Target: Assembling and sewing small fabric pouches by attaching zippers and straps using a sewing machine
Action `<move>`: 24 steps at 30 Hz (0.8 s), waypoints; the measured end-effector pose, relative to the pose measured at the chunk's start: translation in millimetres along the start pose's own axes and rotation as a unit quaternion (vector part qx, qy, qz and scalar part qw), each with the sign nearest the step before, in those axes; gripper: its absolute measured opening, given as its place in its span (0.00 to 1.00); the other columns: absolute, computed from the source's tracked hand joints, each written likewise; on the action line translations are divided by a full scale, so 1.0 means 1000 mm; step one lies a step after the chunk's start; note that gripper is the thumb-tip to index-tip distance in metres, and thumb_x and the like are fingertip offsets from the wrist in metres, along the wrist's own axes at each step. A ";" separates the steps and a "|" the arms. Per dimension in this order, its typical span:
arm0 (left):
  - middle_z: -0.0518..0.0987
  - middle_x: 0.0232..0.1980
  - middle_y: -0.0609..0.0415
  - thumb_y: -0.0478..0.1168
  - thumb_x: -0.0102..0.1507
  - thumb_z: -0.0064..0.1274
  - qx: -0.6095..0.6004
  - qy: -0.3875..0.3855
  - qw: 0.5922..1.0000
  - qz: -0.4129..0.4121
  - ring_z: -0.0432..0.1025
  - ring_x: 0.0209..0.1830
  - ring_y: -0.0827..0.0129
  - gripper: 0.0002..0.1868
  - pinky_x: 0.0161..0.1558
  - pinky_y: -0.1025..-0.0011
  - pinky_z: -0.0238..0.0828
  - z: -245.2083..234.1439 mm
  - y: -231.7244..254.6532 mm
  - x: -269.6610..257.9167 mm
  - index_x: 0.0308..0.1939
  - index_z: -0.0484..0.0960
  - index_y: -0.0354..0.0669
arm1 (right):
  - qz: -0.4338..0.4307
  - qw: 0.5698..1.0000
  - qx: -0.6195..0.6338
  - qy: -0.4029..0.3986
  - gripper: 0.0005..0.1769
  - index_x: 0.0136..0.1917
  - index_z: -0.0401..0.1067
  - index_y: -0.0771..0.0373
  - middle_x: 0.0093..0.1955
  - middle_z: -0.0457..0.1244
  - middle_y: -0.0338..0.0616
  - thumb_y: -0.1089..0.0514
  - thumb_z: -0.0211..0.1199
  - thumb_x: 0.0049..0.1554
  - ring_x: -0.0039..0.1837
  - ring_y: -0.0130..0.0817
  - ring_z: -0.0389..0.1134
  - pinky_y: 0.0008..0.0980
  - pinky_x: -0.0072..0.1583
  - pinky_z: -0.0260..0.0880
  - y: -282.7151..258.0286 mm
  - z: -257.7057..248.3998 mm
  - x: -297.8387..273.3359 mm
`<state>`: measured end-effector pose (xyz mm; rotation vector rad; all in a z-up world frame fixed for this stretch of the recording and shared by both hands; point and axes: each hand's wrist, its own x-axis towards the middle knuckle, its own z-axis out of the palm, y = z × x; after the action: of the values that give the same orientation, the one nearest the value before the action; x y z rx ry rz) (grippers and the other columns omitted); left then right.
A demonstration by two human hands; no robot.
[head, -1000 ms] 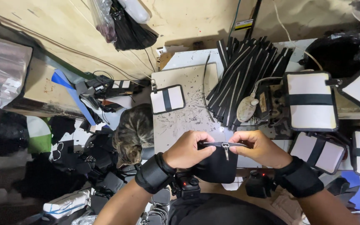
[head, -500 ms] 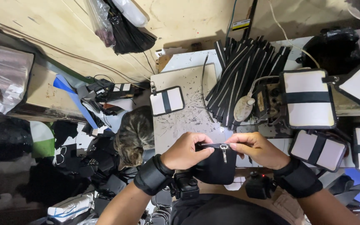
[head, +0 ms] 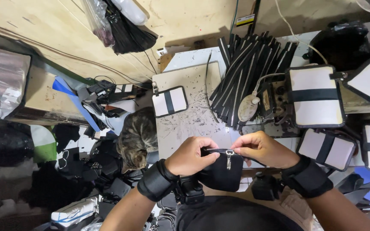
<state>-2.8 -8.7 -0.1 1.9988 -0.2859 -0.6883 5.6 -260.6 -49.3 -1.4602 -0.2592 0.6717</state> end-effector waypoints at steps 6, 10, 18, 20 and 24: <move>0.83 0.30 0.46 0.41 0.56 0.56 -0.015 0.004 1.000 0.001 0.77 0.34 0.64 0.10 0.37 0.66 0.74 0.003 -0.003 0.002 0.38 0.87 0.42 | -0.004 0.999 0.041 -0.017 0.05 0.40 0.81 0.74 0.34 0.66 0.45 0.71 0.65 0.54 0.33 0.28 0.64 0.31 0.32 0.74 -0.003 -0.002 -0.004; 0.84 0.30 0.48 0.41 0.56 0.56 -0.020 0.007 1.000 -0.001 0.78 0.34 0.65 0.09 0.37 0.66 0.74 0.001 0.001 0.001 0.37 0.87 0.43 | -0.016 1.000 0.002 -0.022 0.05 0.42 0.82 0.75 0.35 0.68 0.47 0.72 0.69 0.51 0.32 0.28 0.63 0.30 0.32 0.75 0.004 -0.004 -0.005; 0.82 0.27 0.52 0.40 0.55 0.56 -0.044 -0.003 0.999 -0.011 0.75 0.31 0.70 0.09 0.36 0.70 0.73 0.000 0.003 0.003 0.34 0.86 0.42 | -0.010 0.999 0.044 -0.015 0.03 0.42 0.80 0.74 0.39 0.67 0.44 0.73 0.67 0.52 0.38 0.26 0.62 0.25 0.34 0.72 0.022 0.006 -0.002; 0.83 0.27 0.52 0.41 0.55 0.56 -0.045 -0.007 0.999 -0.012 0.75 0.31 0.70 0.09 0.36 0.70 0.73 0.001 0.002 0.003 0.34 0.86 0.43 | -0.013 0.999 0.040 -0.015 0.02 0.41 0.79 0.74 0.38 0.67 0.44 0.73 0.66 0.52 0.37 0.26 0.62 0.26 0.34 0.72 0.024 0.005 -0.001; 0.82 0.27 0.54 0.42 0.55 0.55 -0.049 -0.017 0.999 -0.006 0.74 0.32 0.72 0.09 0.38 0.71 0.72 0.001 0.000 0.004 0.35 0.86 0.43 | -0.027 0.999 0.044 -0.007 0.05 0.38 0.78 0.74 0.37 0.67 0.46 0.76 0.62 0.50 0.36 0.27 0.62 0.26 0.34 0.71 0.016 0.011 0.001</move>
<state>-0.8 -11.1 -2.1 1.8989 -0.2549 -0.7312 -4.1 -251.7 -63.5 -1.3605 -0.2756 0.6408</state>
